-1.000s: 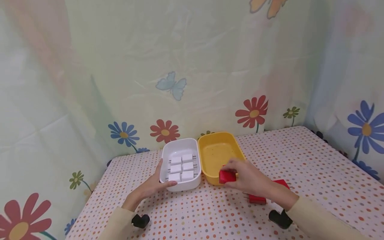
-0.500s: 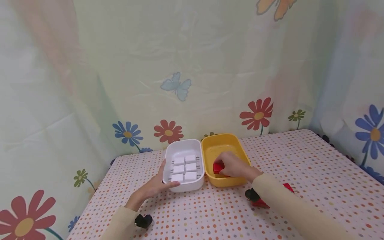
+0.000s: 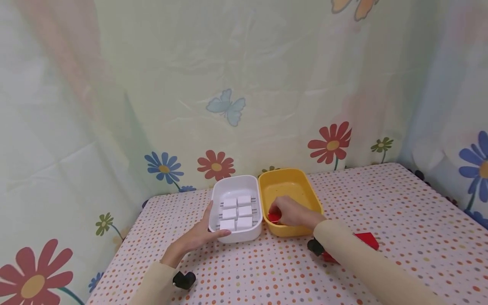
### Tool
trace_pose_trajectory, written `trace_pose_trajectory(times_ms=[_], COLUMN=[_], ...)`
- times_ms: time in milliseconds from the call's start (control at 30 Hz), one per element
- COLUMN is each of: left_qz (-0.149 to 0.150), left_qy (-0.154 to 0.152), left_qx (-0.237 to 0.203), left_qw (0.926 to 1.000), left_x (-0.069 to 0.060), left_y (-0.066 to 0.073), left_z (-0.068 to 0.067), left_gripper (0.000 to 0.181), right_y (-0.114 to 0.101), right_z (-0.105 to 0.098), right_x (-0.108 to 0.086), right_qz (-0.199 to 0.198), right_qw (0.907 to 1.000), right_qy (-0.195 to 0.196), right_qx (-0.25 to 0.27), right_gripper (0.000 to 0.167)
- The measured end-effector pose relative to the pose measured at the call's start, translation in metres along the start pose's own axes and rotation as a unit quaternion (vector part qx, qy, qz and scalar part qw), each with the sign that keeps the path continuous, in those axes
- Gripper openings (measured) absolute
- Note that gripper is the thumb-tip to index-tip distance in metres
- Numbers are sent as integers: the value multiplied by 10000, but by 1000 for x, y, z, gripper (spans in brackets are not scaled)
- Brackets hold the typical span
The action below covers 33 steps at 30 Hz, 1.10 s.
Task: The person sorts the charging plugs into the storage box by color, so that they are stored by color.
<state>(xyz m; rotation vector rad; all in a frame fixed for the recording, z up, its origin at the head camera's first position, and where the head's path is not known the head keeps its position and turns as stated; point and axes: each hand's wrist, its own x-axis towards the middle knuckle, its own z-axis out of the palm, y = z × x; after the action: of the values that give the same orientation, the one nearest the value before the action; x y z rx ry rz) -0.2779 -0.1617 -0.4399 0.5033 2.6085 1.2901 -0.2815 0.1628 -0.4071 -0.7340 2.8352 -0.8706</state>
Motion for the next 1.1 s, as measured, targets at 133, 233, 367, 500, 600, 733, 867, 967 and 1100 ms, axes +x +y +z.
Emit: trace_pose_trajectory(times_ms=[133, 233, 367, 500, 600, 733, 867, 967, 1100], left_qz=[-93, -129, -114, -102, -173, -358, -418, -368, -263], left_qy=[-3, -12, -33, -17, 25, 85, 136, 137, 124], left_qx=[-3, -13, 12, 49, 121, 300, 335, 286, 199], left_qw=[10000, 9999, 9999, 9999, 9998, 9989, 9985, 9988, 9994], left_x=[0, 0, 0, 0, -2, -4, -5, -6, -7], left_y=[1, 2, 3, 3, 2, 4, 5, 6, 7], left_z=[1, 3, 4, 2, 0, -2, -1, 0, 1], left_gripper=[129, 130, 128, 127, 129, 132, 134, 134, 134], right_y=[4, 5, 3, -4, -9, -8, 2, 15, 31], right_z=[-1, -4, -14, -28, -37, -44, -42, -40, -36], right_x=[-1, -5, -18, -39, -60, -93, -122, -137, -149], right_qz=[-70, -100, -178, -307, -449, -637, -542, -310, 35], right_qw=[10000, 9999, 9990, 9966, 9947, 9928, 9955, 9983, 9996], right_qy=[-16, 27, 335, 705, 912, 1013, 762, 479, 296], right_qx=[10, 48, 222, 285, 146, -18, -140, -89, 26], right_gripper=[26, 29, 33, 33, 32, 30, 29, 30, 32])
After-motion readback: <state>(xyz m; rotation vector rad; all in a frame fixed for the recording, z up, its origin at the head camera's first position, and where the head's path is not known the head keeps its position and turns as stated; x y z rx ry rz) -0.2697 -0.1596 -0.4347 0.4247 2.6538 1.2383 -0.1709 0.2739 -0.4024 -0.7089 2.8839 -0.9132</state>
